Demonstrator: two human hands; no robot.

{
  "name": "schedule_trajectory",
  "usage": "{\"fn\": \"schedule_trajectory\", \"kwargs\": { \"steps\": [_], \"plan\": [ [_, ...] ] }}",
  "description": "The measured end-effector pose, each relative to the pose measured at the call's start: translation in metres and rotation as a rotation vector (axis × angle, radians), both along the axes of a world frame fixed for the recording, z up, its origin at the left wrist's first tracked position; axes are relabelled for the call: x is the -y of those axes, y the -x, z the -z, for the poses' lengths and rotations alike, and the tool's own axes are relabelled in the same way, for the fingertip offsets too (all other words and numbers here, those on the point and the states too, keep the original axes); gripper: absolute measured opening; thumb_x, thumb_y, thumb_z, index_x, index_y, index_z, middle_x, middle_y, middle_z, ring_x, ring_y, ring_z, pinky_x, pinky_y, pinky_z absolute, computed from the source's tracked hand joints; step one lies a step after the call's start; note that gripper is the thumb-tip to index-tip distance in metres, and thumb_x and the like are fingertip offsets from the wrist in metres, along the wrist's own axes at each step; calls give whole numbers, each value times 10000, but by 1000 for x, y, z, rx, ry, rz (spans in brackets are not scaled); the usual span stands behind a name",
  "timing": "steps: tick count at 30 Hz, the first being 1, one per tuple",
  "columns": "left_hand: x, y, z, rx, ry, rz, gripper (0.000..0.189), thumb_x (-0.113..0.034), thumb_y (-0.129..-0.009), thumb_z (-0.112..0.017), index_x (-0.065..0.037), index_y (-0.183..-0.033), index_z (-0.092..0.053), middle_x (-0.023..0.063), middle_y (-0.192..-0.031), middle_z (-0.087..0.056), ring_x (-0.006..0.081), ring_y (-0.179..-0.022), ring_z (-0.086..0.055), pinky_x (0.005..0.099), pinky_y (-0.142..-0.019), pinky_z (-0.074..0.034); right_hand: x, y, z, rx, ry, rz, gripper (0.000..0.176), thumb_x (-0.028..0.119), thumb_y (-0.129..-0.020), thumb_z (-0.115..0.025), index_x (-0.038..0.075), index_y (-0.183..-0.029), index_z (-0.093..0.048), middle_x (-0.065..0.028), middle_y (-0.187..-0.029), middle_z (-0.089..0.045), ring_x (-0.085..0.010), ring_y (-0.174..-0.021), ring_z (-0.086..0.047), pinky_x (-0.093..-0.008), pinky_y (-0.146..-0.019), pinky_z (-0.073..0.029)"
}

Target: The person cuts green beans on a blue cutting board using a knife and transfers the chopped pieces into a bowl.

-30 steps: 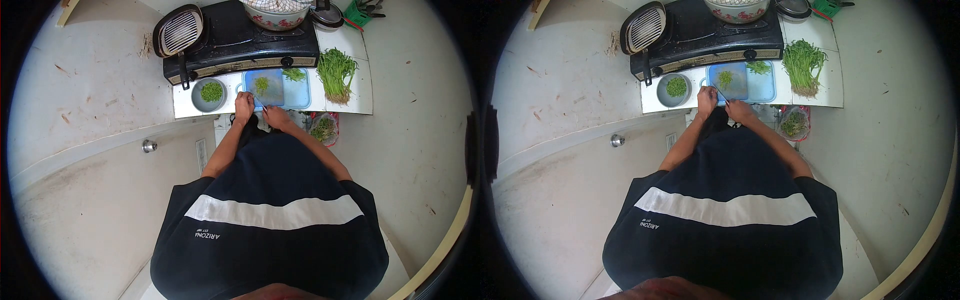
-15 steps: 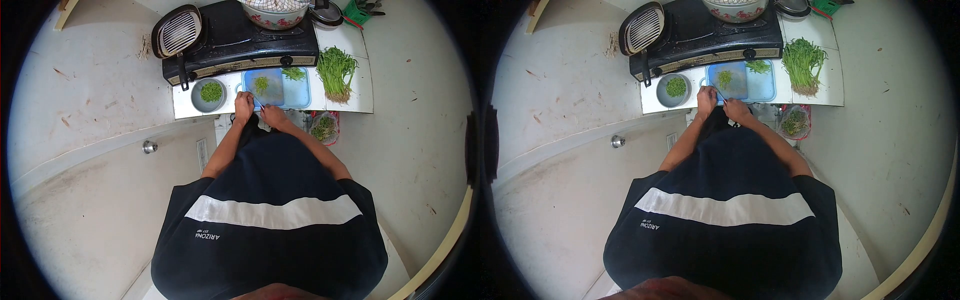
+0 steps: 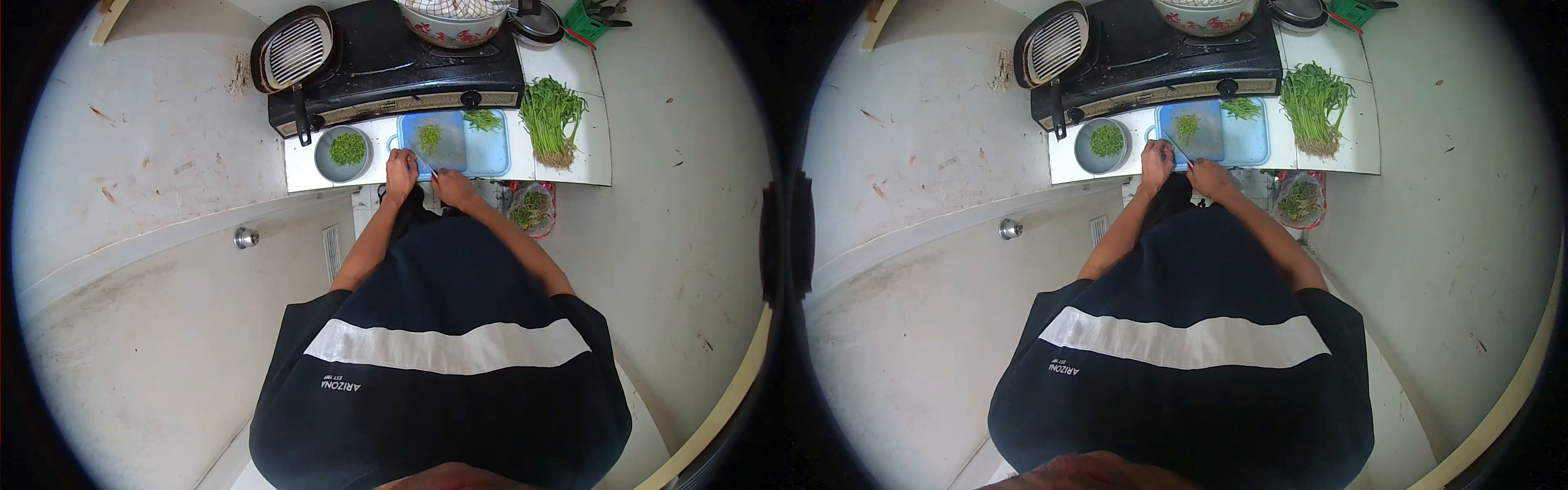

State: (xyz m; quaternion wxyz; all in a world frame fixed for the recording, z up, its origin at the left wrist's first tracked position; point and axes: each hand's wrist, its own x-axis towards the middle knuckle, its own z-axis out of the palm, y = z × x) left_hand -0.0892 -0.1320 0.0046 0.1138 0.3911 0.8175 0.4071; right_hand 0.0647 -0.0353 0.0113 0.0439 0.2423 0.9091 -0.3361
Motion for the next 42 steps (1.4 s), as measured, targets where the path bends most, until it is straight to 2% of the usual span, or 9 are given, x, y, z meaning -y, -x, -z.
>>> {"fn": "schedule_trajectory", "kwargs": {
  "steps": [6, 8, 12, 14, 21, 24, 31, 37, 42],
  "plan": [
    [2, -1, 1, 20, 6, -1, 83, 41, -834, -643, 13, -894, -693, 209, -861, -632, 366, -764, -655, 436, -707, -546, 0, -2, -1, 44, 14, 81, 407, 324, -999, -531, -62, -966, -656, -301, -841, -697, -472, -798, -698, -555, -771, -563],
    [-1, 2, 0, 14, 5, 4, 80, 40, -834, -644, 12, -890, -694, 209, -862, -633, 364, -763, -654, 436, -708, -545, 1, 1, -2, 95, -5, 12, 412, 335, -991, -545, -56, -960, -670, -287, -916, -714, -451, -853, -712, -537, -802, -575],
    [-1, 1, -1, -3, 46, -9, 77, 40, -835, -641, 14, -882, -695, 204, -835, -635, 363, -766, -651, 442, -713, -541, 1, -1, -5, 89, 37, 9, 416, 342, -997, -536, -53, -969, -664, -286, -916, -714, -453, -846, -712, -542, -799, -575],
    [0, 1, -3, 11, 39, -2, 76, 38, -836, -640, 16, -883, -696, 204, -825, -636, 364, -767, -649, 445, -714, -540, 4, -3, -6, 32, 16, 33, 431, 351, -999, -530, -60, -969, -655, -291, -809, -695, -476, -773, -694, -564, -744, -566],
    [0, 2, -6, -12, 60, 24, 90, 25, -848, -627, 23, -887, -708, 215, -846, -663, 371, -777, -647, 442, -726, -545, 2, 7, 5, -4, -5, 2, 420, 343, -994, -549, -61, -941, -653, -290, -809, -695, -466, -776, -699, -554, -737, -569],
    [-1, 2, -6, 14, 74, 16, 97, 22, -849, -629, 23, -893, -715, 219, -858, -669, 380, -795, -652, 447, -742, -547, 2, 11, 0, 88, 21, 15, 425, 341, -998, -534, -61, -987, -671, -274, -869, -717, -446, -834, -716, -537, -798, -579],
    [2, -3, -8, 0, 110, -29, 114, -5, -883, -637, 16, -937, -735, 233, -879, -665, 401, -829, -668, 465, -769, -544, 5, -2, 13, 14, -12, 15, 387, 317, -991, -545, -38, -915, -678, -287, -844, -704, -459, -806, -704, -546, -755, -572],
    [2, -4, -10, -23, 132, -10, 99, -13, -896, -641, 13, -929, -730, 237, -883, -653, 406, -822, -666, 469, -765, -542, 1, 11, -16, 55, 32, 31, 385, 310, -984, -545, -38, -909, -690, -284, -882, -709, -449, -844, -710, -542, -793, -573],
    [3, -2, -7, 16, 92, -28, 82, -13, -893, -650, -3, -921, -726, 225, -850, -649, 409, -794, -663, 472, -743, -538, -4, 0, -17, 95, 18, 19, 381, 305, -975, -551, -43, -915, -693, -278, -901, -714, -440, -863, -714, -532, -807, -577]
  ]
}}
